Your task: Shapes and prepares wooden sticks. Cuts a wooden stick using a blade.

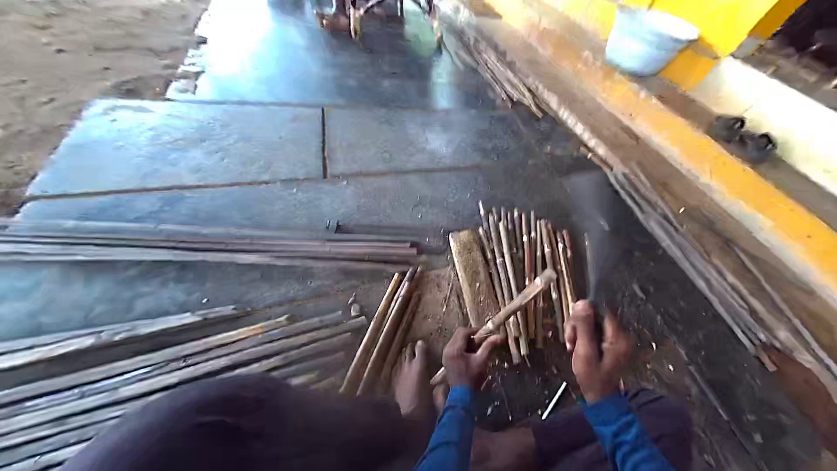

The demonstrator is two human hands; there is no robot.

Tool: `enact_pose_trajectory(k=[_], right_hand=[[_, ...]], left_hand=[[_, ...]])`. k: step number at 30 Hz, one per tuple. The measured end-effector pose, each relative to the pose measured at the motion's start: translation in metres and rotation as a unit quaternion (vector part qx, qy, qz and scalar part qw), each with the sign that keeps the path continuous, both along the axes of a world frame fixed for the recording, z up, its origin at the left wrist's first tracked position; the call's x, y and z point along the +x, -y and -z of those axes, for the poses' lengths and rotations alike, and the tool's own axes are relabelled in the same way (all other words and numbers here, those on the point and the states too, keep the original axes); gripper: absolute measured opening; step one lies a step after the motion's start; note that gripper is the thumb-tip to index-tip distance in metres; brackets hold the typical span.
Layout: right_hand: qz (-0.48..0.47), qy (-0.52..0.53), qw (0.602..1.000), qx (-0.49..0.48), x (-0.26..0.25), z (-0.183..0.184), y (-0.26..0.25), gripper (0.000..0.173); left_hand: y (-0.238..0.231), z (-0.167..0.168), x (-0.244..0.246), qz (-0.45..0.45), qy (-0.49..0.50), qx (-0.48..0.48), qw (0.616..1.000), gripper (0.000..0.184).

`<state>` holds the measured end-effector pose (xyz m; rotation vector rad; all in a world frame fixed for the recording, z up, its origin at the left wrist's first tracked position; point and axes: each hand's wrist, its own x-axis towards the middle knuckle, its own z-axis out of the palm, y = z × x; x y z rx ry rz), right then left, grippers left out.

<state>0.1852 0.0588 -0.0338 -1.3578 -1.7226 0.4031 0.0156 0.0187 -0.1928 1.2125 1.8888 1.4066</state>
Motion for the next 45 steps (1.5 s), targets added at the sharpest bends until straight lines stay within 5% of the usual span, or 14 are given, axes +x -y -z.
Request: enact_pose_trajectory(k=[4,7,10,16,18,21,23,28,31,34,37,38,40,45], right_hand=[[0.028,-0.048,0.998,-0.037,0.013,0.049,0.017,0.04],[0.099,-0.212,0.969,-0.075,0.027,0.066,0.034,0.036],[0.156,-0.273,0.937,-0.154,0.034,0.092,0.054,0.035],[0.199,-0.317,0.89,-0.26,0.055,0.1,0.036,0.037],[0.213,-0.337,0.869,-0.292,0.056,0.101,0.037,0.039],[0.213,-0.342,0.857,-0.32,0.049,0.102,0.032,0.04],[0.191,-0.335,0.861,-0.331,0.042,0.102,0.027,0.041],[0.14,-0.321,0.869,-0.35,0.034,0.108,0.02,0.041],[0.139,-0.325,0.866,-0.353,0.032,0.106,0.019,0.04],[0.152,-0.337,0.857,-0.358,0.032,0.1,0.022,0.039],[0.128,-0.345,0.861,-0.35,0.028,0.101,0.021,0.041],[0.115,-0.339,0.866,-0.35,0.028,0.102,0.021,0.042],[0.105,-0.335,0.872,-0.342,0.027,0.104,0.02,0.044],[0.118,-0.36,0.864,-0.332,0.033,0.1,0.031,0.041]], left_hand=[[0.026,0.018,-0.022,0.034,-0.15,-0.21,0.966,0.045],[-0.051,-0.038,-0.018,0.157,-0.112,-0.333,0.923,0.057],[-0.11,-0.073,0.0,0.225,-0.022,-0.329,0.917,0.074],[-0.066,-0.004,0.026,0.403,0.094,-0.421,0.807,0.052],[-0.05,-0.004,-0.003,0.328,0.065,-0.413,0.847,0.045],[-0.062,0.001,-0.071,0.029,-0.107,-0.387,0.916,0.05],[-0.058,0.025,-0.124,-0.063,-0.211,-0.415,0.883,0.057],[-0.051,0.033,-0.158,-0.008,-0.325,-0.527,0.785,0.048],[-0.088,-0.031,-0.153,-0.011,-0.293,-0.411,0.863,0.052],[-0.12,-0.13,-0.143,-0.001,0.04,-0.133,0.99,0.042],[-0.104,-0.213,-0.126,0.171,0.403,0.062,0.897,0.069],[-0.094,-0.22,-0.119,0.21,0.429,0.087,0.874,0.072],[-0.078,-0.214,-0.098,0.218,0.399,0.095,0.886,0.041],[-0.066,-0.198,-0.061,0.234,0.23,0.14,0.934,0.066]])
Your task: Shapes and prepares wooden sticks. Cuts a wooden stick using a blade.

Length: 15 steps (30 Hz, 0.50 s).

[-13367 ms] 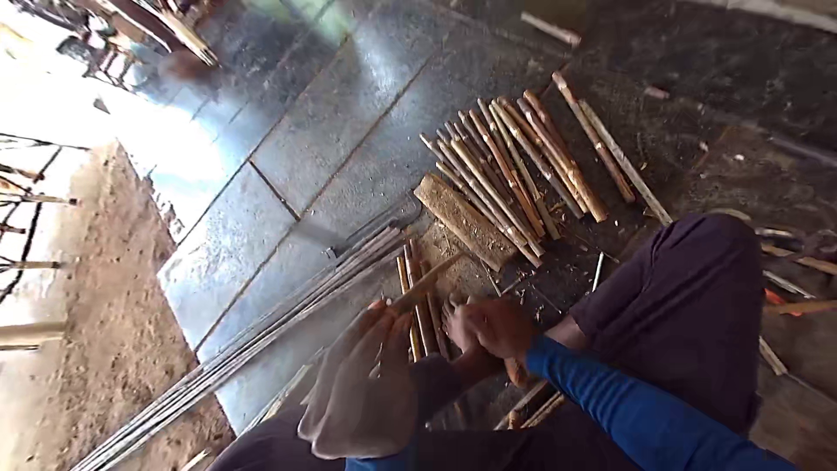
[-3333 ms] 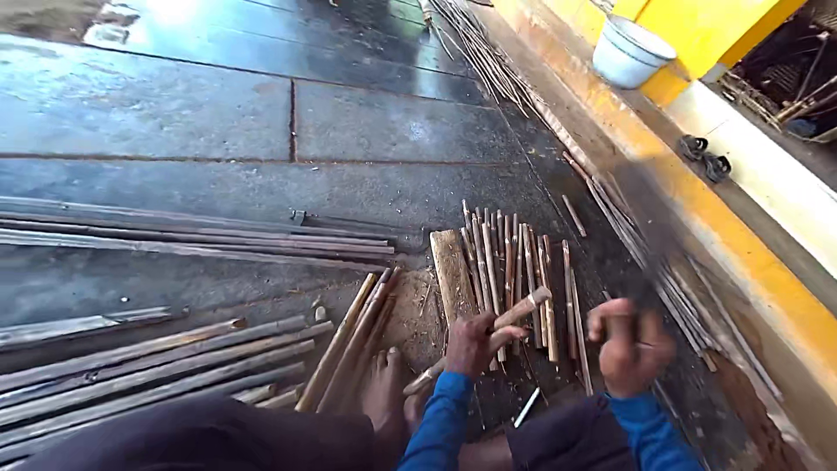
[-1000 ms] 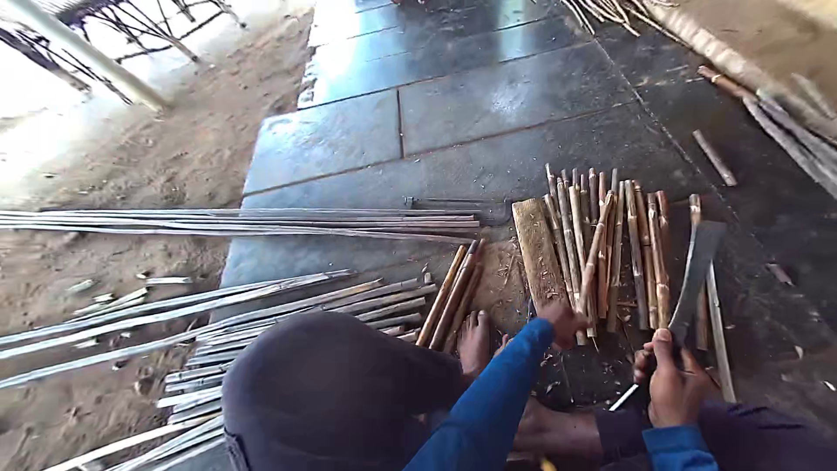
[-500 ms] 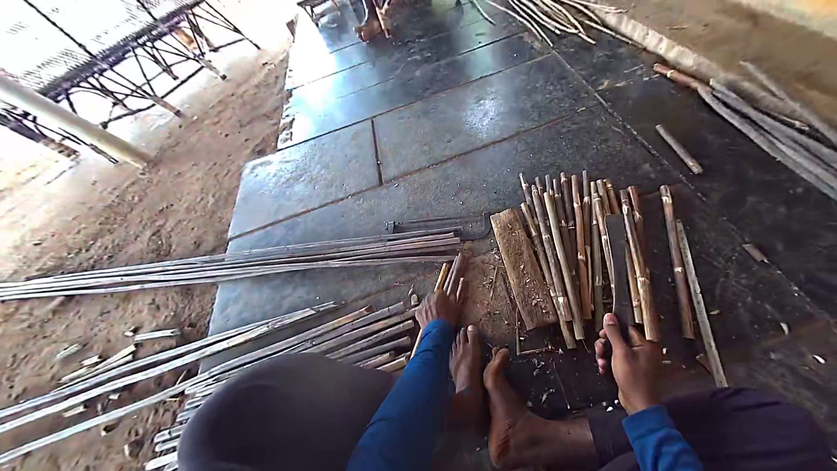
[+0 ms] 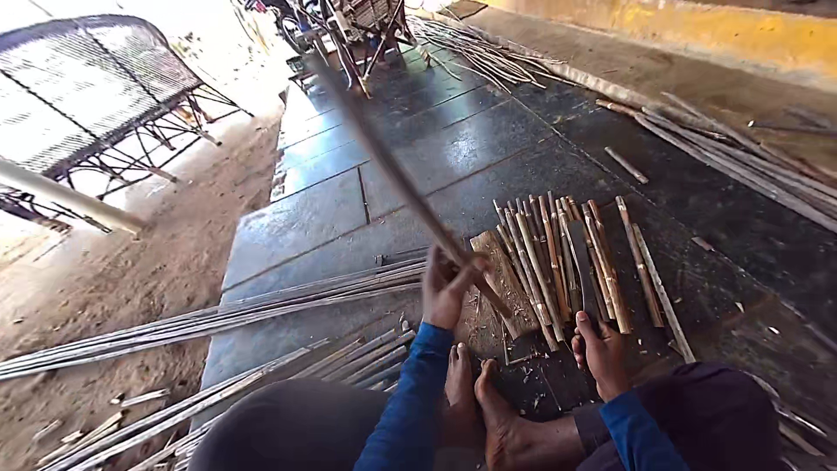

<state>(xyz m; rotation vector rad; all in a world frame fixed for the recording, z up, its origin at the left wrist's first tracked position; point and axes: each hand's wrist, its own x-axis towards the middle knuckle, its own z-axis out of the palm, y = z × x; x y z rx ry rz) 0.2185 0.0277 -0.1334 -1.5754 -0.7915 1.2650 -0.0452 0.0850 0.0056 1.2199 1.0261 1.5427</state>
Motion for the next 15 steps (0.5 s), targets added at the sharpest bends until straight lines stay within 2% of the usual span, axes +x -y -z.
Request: enact_pose_trajectory(k=[1,3,4,5,6,7,9,10,12,13,15], right_hand=[[0.005,-0.001,1.0,-0.004,0.002,-0.003,0.002,0.04],[0.01,-0.001,1.0,-0.017,0.007,-0.005,0.008,0.039],[0.012,0.0,1.0,-0.022,0.008,-0.005,0.008,0.04],[0.011,0.002,1.0,-0.027,0.008,-0.005,0.007,0.041],[0.007,0.004,0.999,-0.031,0.007,-0.004,0.003,0.042],[0.001,0.005,0.999,-0.033,0.005,-0.002,-0.001,0.041],[-0.022,0.002,1.0,-0.02,0.0,0.007,-0.006,0.031],[-0.04,0.004,0.999,-0.011,-0.002,0.013,-0.006,0.024],[-0.075,-0.007,0.997,-0.012,-0.005,0.016,-0.001,0.032],[-0.078,-0.026,0.996,-0.019,-0.005,0.014,0.002,0.037],[-0.081,-0.08,0.993,-0.04,-0.005,0.005,0.01,0.04]], left_hand=[[0.002,-0.025,0.0,-0.039,0.002,0.081,0.996,0.058],[0.004,-0.089,-0.002,-0.129,0.002,0.221,0.967,0.025],[0.005,-0.117,-0.004,-0.146,-0.003,0.264,0.953,0.02],[0.004,-0.134,-0.002,-0.146,0.001,0.29,0.946,0.023],[0.002,-0.138,0.002,-0.146,0.002,0.301,0.942,0.026],[-0.002,-0.129,0.007,-0.148,-0.003,0.301,0.942,0.027],[-0.01,-0.082,0.016,-0.148,-0.049,0.259,0.953,0.033],[-0.013,-0.052,0.019,-0.136,-0.103,0.209,0.963,0.034],[-0.013,-0.01,0.018,-0.106,-0.258,0.069,0.958,0.036],[-0.014,-0.006,0.018,-0.099,-0.333,0.017,0.938,0.038],[-0.007,-0.02,0.014,-0.084,-0.421,-0.018,0.903,0.041]])
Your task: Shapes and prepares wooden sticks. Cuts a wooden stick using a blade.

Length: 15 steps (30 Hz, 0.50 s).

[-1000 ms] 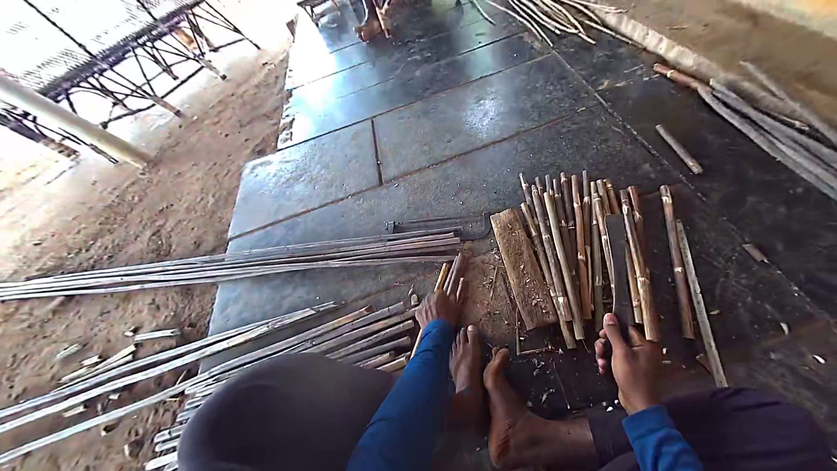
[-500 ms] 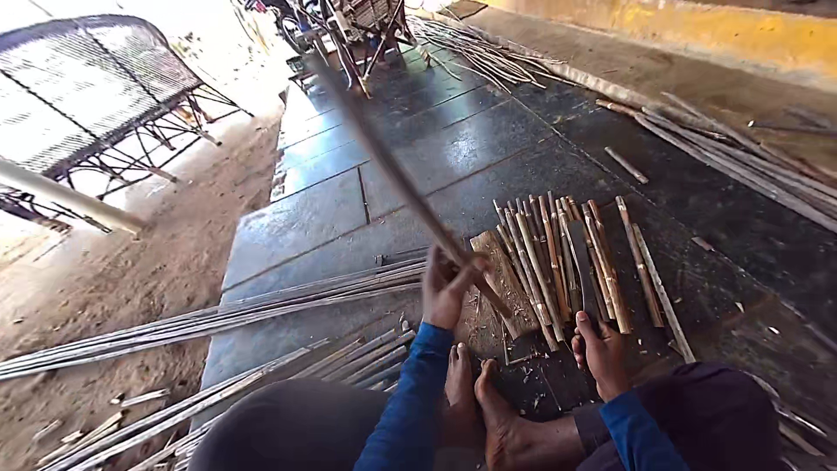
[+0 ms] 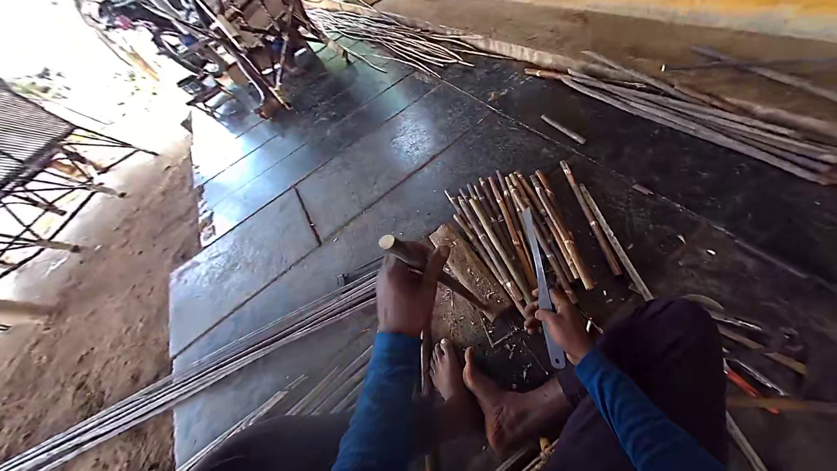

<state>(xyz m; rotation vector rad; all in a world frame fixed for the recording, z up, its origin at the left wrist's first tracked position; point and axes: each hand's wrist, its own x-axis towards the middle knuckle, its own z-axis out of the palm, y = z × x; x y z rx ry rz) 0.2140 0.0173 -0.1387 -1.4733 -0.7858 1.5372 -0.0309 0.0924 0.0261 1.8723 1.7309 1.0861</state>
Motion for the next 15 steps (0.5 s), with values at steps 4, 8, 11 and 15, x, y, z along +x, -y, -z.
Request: enact_pose_trajectory(k=[4,8,11,15], right_hand=[[-0.06,0.043,0.997,-0.026,-0.012,-0.02,-0.001,0.046],[-0.099,0.039,0.99,0.087,-0.039,-0.051,0.015,0.057],[-0.106,0.112,0.982,0.11,-0.071,-0.024,0.033,0.062],[-0.192,0.196,0.943,0.19,-0.093,-0.064,0.047,0.062]], left_hand=[[0.033,-0.046,-0.018,-0.014,-0.04,0.155,0.987,0.057],[0.073,-0.056,-0.037,-0.053,-0.08,0.16,0.982,0.062],[0.083,-0.028,-0.048,-0.055,-0.114,0.067,0.99,0.042],[0.087,-0.024,-0.045,-0.016,-0.088,0.108,0.99,0.028]])
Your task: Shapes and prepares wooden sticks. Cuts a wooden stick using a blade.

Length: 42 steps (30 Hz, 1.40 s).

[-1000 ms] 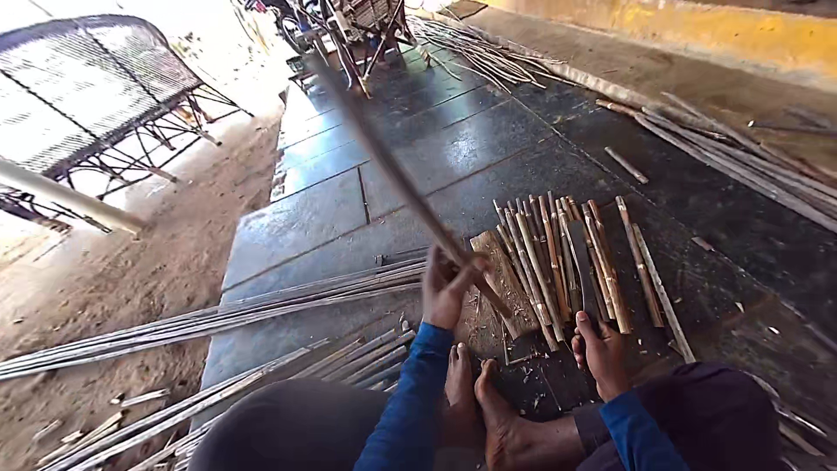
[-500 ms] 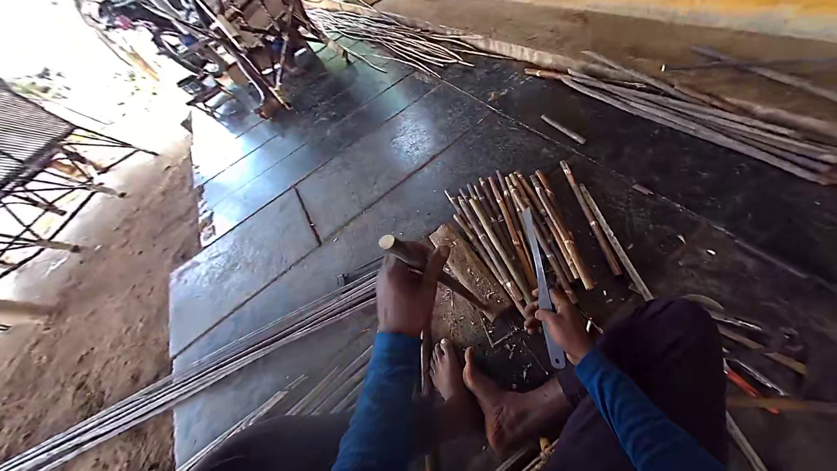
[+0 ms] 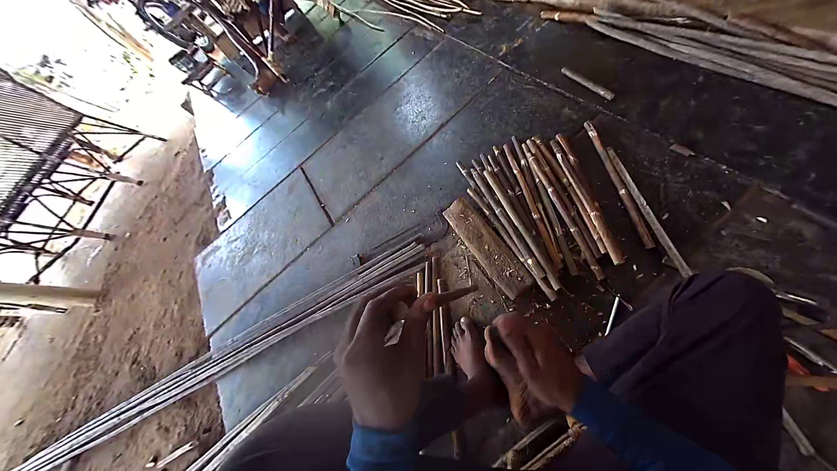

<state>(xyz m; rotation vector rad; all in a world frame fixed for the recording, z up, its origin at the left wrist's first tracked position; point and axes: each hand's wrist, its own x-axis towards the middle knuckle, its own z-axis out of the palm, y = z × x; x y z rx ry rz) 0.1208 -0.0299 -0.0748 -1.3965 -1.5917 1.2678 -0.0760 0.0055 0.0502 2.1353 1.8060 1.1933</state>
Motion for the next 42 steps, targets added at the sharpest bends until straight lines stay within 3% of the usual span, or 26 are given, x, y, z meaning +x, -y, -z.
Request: enact_pose_trajectory(k=[2,6,9,12,15,19,22,24,26,29,32,36,39,42], right_hand=[[-0.003,-0.01,0.999,0.043,-0.017,-0.002,0.008,0.068],[-0.05,0.086,0.99,-0.104,-0.032,0.051,-0.005,0.075],[-0.09,0.111,0.99,-0.003,-0.039,0.031,-0.008,0.071],[-0.091,0.112,0.986,-0.081,-0.043,0.055,-0.003,0.07],[-0.131,0.091,0.987,-0.016,-0.039,0.039,-0.017,0.072],[-0.091,0.087,0.987,-0.095,-0.039,0.062,-0.005,0.075],[-0.113,0.082,0.989,0.04,-0.039,0.039,-0.009,0.07],[-0.103,0.062,0.993,0.017,-0.044,0.052,0.008,0.062],[-0.085,0.055,0.995,-0.003,-0.041,0.061,-0.003,0.066],[-0.091,0.059,0.993,0.056,-0.044,0.05,-0.003,0.072],[-0.054,0.081,0.993,-0.067,-0.046,0.068,-0.003,0.074],[-0.094,0.068,0.993,0.011,-0.043,0.043,-0.005,0.075],[-0.056,0.069,0.991,-0.104,-0.043,0.064,-0.012,0.074],[-0.057,0.04,0.997,0.019,-0.046,0.05,-0.015,0.07]], left_hand=[[0.008,-0.003,0.003,0.013,0.01,0.026,1.0,0.032],[0.023,-0.001,-0.004,0.021,0.073,0.054,0.996,0.025],[0.032,0.0,-0.011,0.029,0.003,0.093,0.995,0.016],[0.038,-0.001,-0.01,0.042,-0.016,0.127,0.991,0.013],[0.029,0.006,-0.013,0.049,-0.003,0.15,0.987,0.013],[0.035,0.009,-0.007,0.044,0.02,0.162,0.986,0.012],[0.033,0.012,-0.007,0.032,0.034,0.155,0.987,0.009],[0.042,0.01,-0.007,0.035,0.041,0.154,0.987,0.007],[0.034,0.008,-0.007,0.045,0.048,0.156,0.986,0.007],[0.037,0.012,-0.006,0.05,0.058,0.149,0.986,0.006],[0.035,0.01,-0.004,0.071,0.06,0.151,0.984,0.007],[0.034,0.013,-0.003,0.075,0.069,0.141,0.985,0.007],[0.03,0.01,0.003,0.092,0.071,0.133,0.984,0.008],[0.031,0.016,0.004,0.094,0.062,0.13,0.985,0.009]])
